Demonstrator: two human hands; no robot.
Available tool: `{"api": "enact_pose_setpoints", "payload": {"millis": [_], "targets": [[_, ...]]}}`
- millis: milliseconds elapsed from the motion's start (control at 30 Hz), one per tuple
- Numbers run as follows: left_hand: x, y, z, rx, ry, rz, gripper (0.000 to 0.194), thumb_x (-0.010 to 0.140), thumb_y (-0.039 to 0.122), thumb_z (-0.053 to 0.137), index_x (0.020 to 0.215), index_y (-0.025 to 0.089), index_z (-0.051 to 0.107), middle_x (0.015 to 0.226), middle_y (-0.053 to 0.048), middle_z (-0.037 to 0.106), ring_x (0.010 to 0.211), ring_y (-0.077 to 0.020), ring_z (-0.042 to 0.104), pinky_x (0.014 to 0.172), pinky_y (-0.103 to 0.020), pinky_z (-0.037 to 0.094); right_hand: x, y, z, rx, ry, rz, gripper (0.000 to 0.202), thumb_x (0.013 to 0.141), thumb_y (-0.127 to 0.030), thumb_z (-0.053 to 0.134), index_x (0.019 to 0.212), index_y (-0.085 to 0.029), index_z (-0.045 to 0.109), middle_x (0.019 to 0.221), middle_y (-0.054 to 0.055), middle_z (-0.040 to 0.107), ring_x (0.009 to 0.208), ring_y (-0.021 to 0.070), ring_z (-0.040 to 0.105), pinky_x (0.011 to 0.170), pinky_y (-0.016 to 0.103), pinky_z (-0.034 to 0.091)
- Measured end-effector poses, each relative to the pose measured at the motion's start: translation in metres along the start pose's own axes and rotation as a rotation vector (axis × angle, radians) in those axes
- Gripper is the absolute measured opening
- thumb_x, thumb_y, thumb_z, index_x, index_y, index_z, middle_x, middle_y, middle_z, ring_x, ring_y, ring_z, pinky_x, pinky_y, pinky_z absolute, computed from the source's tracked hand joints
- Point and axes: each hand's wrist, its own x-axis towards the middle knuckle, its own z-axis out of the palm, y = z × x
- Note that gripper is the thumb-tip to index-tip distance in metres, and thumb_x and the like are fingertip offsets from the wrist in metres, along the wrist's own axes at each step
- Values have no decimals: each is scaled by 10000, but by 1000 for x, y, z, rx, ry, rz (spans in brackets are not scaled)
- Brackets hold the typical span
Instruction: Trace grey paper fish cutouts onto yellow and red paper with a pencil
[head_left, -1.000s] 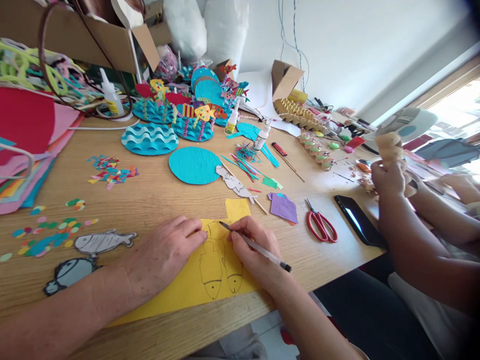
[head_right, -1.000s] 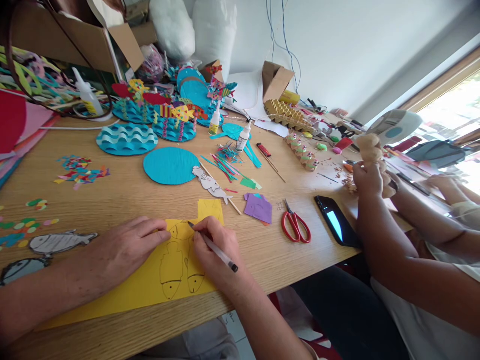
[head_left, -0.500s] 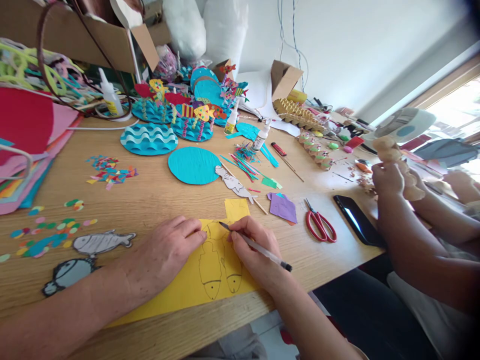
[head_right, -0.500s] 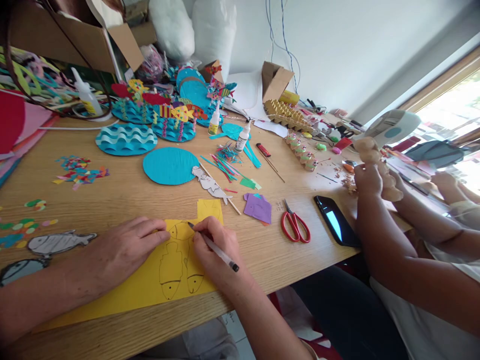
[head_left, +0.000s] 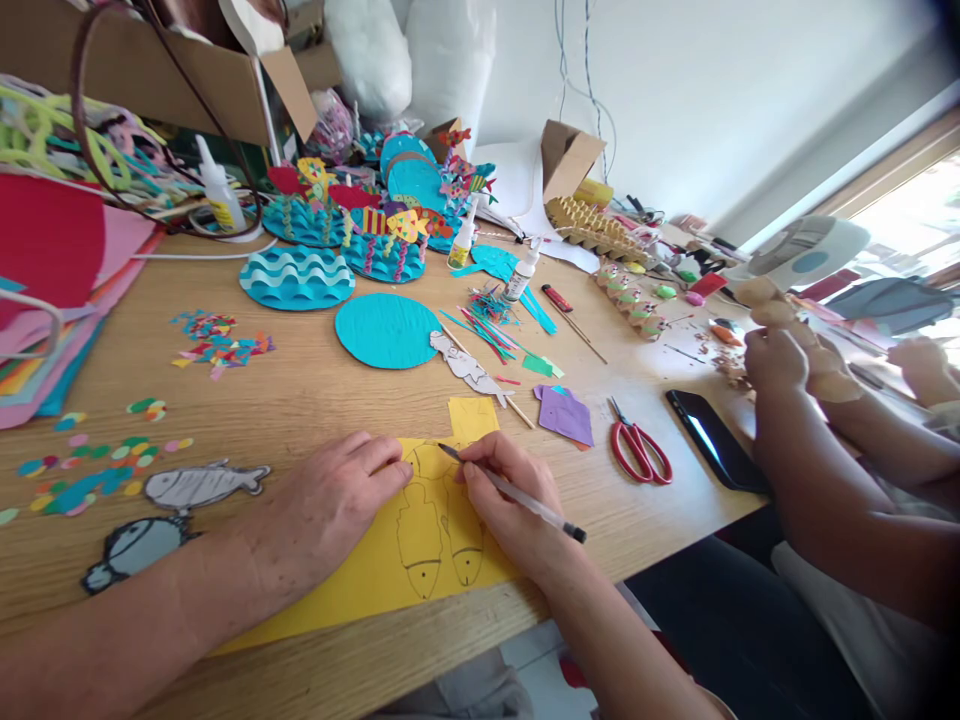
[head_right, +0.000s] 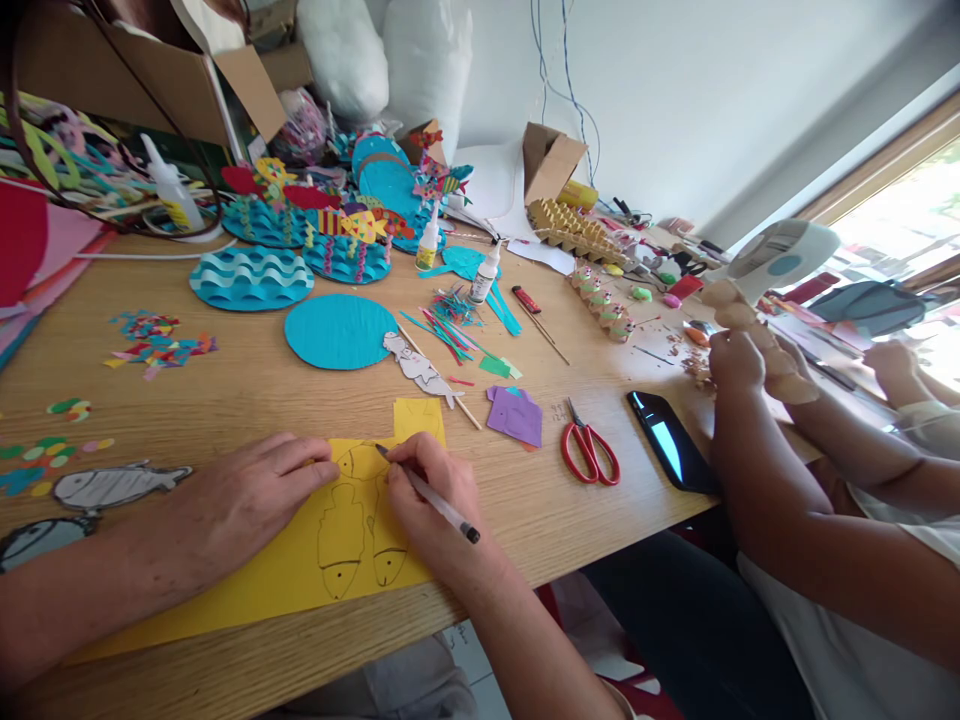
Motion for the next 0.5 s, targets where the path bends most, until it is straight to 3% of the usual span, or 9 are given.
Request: {"api": "enact_pose_setpoints", "payload": {"millis": [500], "targets": [[0,1,-3,-7,-20,-11,283,827,-21,448,952,169,616,1003,-50,622,862,-189,563,745,-324,507,0,-1,0,-2,7,7,96,728,-182,468,756,-205,557,603,-15,652,491,108,525,492,216,360]]}}
